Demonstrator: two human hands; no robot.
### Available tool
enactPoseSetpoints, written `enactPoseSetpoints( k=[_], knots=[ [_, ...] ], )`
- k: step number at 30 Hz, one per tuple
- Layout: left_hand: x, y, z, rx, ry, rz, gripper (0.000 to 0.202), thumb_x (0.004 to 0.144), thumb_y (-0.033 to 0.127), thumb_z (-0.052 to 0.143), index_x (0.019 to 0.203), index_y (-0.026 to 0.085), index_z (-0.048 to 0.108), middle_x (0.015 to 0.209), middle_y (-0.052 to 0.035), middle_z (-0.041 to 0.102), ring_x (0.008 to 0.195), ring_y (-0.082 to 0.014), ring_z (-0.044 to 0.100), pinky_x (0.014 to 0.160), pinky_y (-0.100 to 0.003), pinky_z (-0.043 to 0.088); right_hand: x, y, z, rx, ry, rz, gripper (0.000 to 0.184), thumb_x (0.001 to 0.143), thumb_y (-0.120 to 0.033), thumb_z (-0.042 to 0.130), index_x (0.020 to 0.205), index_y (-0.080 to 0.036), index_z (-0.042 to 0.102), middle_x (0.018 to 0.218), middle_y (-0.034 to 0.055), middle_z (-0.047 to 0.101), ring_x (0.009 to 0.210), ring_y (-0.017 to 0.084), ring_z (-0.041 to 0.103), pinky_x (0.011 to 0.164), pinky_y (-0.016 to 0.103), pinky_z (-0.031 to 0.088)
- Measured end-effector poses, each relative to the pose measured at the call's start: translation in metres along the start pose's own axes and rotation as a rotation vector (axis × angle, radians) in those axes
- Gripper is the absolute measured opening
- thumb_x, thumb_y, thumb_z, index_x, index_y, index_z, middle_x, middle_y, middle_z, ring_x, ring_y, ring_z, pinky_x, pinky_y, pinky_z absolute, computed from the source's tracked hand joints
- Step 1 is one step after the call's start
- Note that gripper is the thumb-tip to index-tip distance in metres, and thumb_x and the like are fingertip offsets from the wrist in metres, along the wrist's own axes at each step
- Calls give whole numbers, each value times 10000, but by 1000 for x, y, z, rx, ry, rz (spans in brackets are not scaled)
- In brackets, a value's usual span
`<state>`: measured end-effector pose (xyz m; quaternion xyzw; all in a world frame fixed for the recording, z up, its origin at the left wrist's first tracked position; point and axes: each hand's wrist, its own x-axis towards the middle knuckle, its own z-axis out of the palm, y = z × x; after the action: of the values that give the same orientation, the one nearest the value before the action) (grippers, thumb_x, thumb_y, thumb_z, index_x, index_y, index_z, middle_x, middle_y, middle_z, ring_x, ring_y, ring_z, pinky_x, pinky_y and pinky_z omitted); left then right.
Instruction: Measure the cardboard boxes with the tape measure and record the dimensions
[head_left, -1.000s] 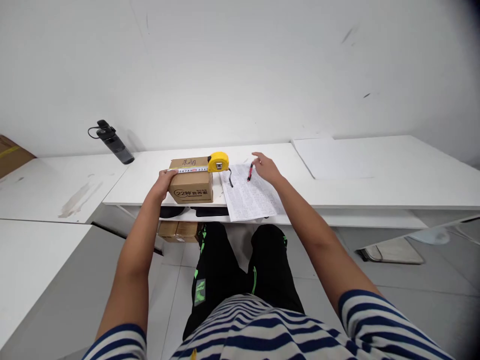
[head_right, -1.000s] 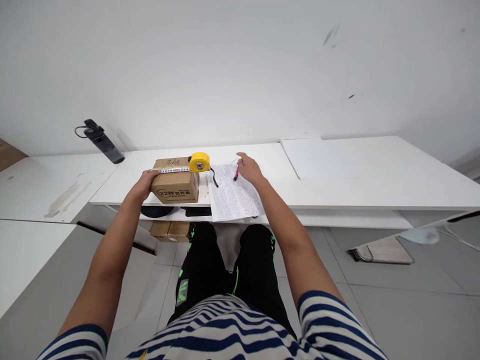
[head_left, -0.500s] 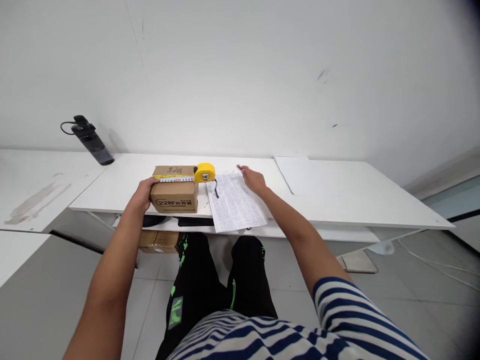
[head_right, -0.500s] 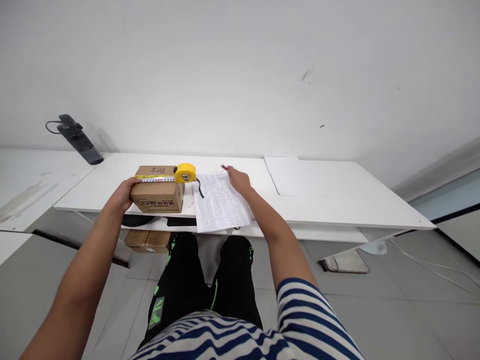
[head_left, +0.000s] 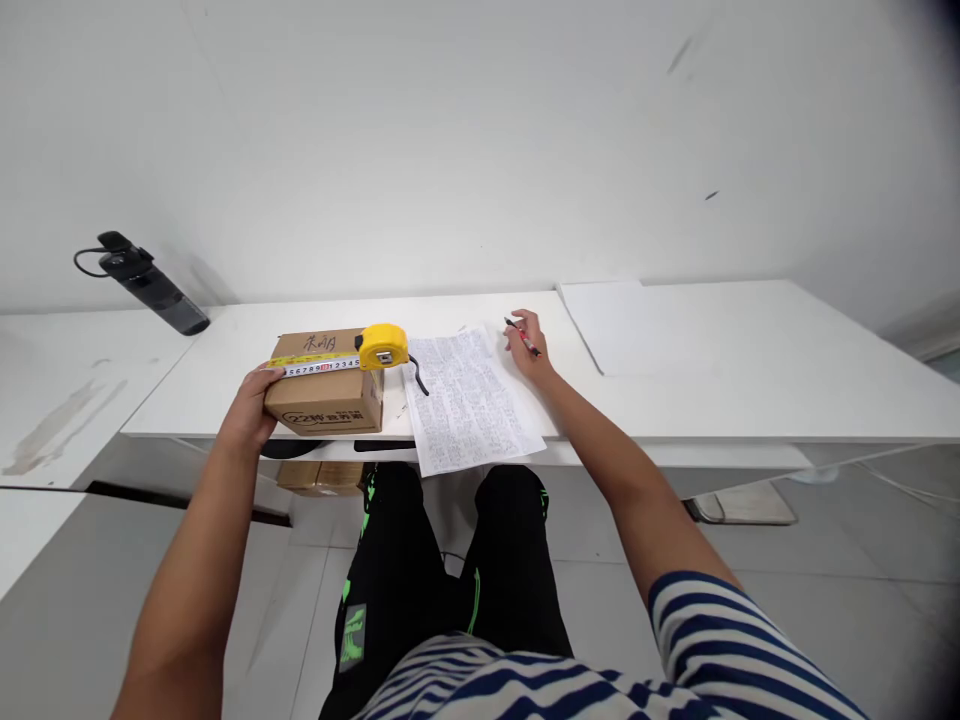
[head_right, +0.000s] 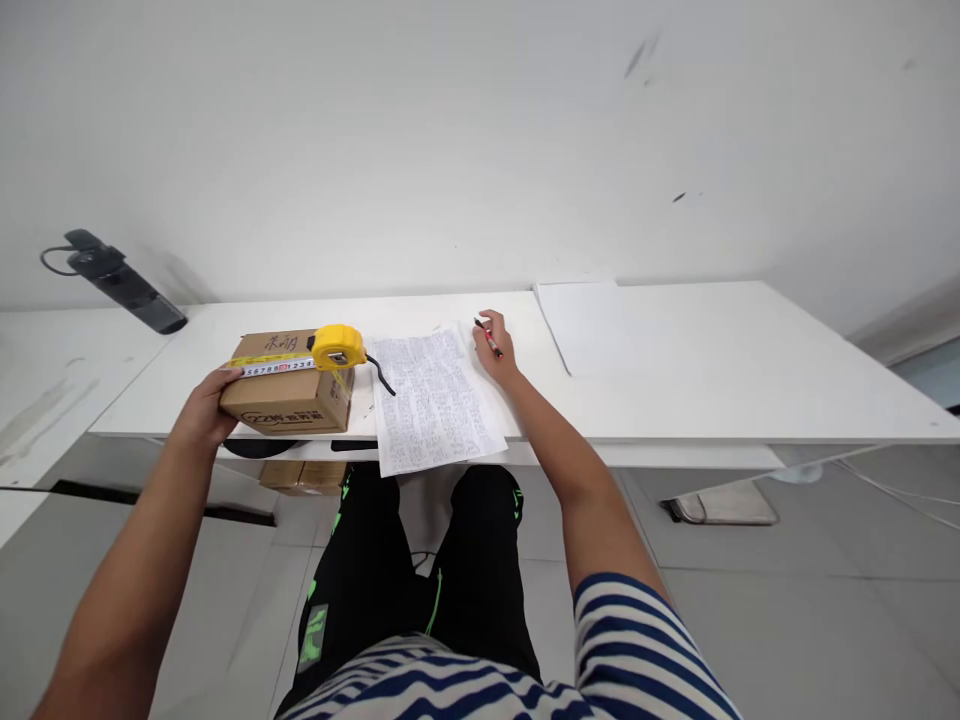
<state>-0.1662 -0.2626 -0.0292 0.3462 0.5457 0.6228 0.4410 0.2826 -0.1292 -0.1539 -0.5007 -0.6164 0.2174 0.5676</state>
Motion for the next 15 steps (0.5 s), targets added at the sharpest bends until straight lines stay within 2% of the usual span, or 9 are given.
enactPoseSetpoints(
  k=[2,5,9,11,15],
  knots=[
    [-1,1,1,1,-16,-30,484,539,281,841,982,126,723,956,-99,803,980,-306,763,736,-304,658,4,-2,6,2,-31,-24,340,937,-557,517,1059,-250,599,937,45,667,807,205,608,787,361,502],
    [1,-1,2,-9,17,-48,548,531,263,867,1036,103,729,990,-110,804,994,-293,762,743,-290,664,4,-4,8,-61,-140,45,361,927,-582,568,820,-239,603,841,41,655,823,214,602,781,356,483],
    [3,-4,2,-20,41,-60,581,580,246,913,1108,112,712,1070,-102,800,987,-251,757,789,-280,665,2,-8,3,-39,-332,247,287,967,-503,559,858,-244,620,770,-1,622,749,182,561,714,328,426],
    [3,-4,4,-13,14,-81,585,579,255,941,1099,121,711,1088,-102,798,974,-239,754,788,-268,665,2,-10,2,-43,-318,280,300,968,-492,576,805,-241,595,746,-4,603,726,173,535,696,325,402],
    [2,-1,7,-18,-29,-71,536,570,269,965,1025,142,712,1107,-96,795,965,-230,746,794,-267,667,1,-11,3,-27,-256,307,460,925,-540,643,642,-244,434,667,-6,531,684,161,466,663,322,375]
  ],
)
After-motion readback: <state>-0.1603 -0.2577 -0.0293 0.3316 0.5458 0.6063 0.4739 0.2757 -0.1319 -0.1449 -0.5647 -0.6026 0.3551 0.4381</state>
